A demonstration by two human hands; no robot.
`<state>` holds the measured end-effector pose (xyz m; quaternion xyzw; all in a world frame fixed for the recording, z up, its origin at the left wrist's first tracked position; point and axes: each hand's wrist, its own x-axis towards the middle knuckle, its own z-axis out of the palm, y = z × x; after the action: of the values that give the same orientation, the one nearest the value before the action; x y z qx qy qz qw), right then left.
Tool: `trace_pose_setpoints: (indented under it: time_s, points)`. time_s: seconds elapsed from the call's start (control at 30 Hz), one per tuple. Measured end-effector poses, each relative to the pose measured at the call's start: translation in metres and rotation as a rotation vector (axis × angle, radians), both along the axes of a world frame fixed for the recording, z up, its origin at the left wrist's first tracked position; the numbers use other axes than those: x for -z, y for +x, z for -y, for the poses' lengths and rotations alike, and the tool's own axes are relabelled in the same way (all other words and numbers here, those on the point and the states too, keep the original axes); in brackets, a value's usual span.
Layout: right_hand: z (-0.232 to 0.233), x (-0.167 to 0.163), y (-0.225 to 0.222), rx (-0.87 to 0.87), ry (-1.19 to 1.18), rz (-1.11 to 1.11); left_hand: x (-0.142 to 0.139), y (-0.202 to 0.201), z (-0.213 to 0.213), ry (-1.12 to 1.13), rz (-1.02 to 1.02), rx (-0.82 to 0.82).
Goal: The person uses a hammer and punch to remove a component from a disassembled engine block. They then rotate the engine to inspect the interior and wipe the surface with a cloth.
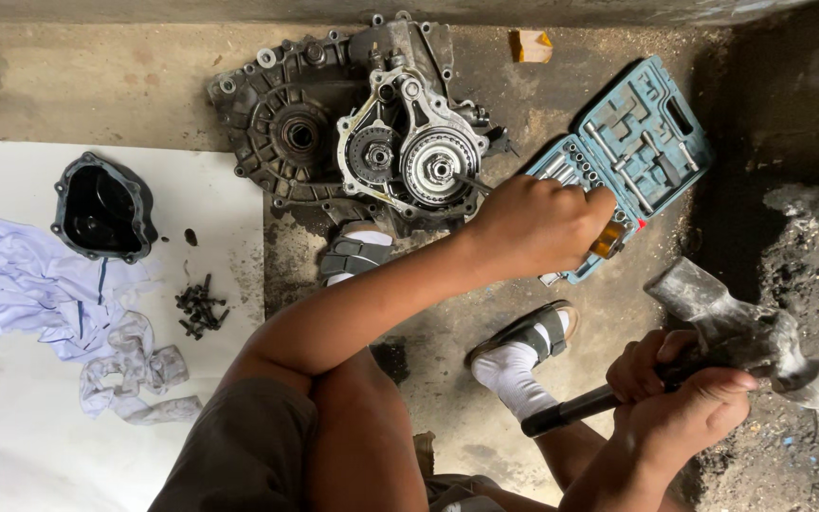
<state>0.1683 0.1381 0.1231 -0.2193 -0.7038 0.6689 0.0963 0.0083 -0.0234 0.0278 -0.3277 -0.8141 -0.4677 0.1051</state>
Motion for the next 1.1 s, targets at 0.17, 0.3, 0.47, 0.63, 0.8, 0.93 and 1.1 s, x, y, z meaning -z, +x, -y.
trace_pose_setpoints:
  time_s: [0.17, 0.3, 0.47, 0.63, 0.8, 0.93, 1.1]
  points:
    - [0.001, 0.001, -0.002, -0.015, -0.013, 0.018, 0.002, -0.004, -0.003, -0.065, 0.089, 0.082]
    - [0.002, 0.002, -0.004, -0.028, -0.004, 0.011, 0.003, -0.003, -0.005, -0.054, 0.060, 0.036]
    - [0.001, 0.002, -0.005, -0.013, -0.034, 0.019, 0.003, -0.006, -0.006, -0.080, 0.114, 0.101]
    - [0.001, 0.003, -0.007, -0.011, 0.000, 0.036, 0.001, -0.007, -0.006, -0.084, 0.100, 0.042]
    - [0.002, 0.004, -0.009, 0.020, -0.026, 0.057, -0.003, -0.009, -0.005, -0.097, 0.080, 0.007]
    - [0.002, 0.005, -0.009, 0.038, -0.033, 0.071, -0.006, -0.009, -0.005, -0.091, 0.113, 0.029]
    - [0.000, 0.006, -0.009, 0.035, -0.047, 0.065, -0.007, -0.010, -0.005, -0.093, 0.121, 0.031]
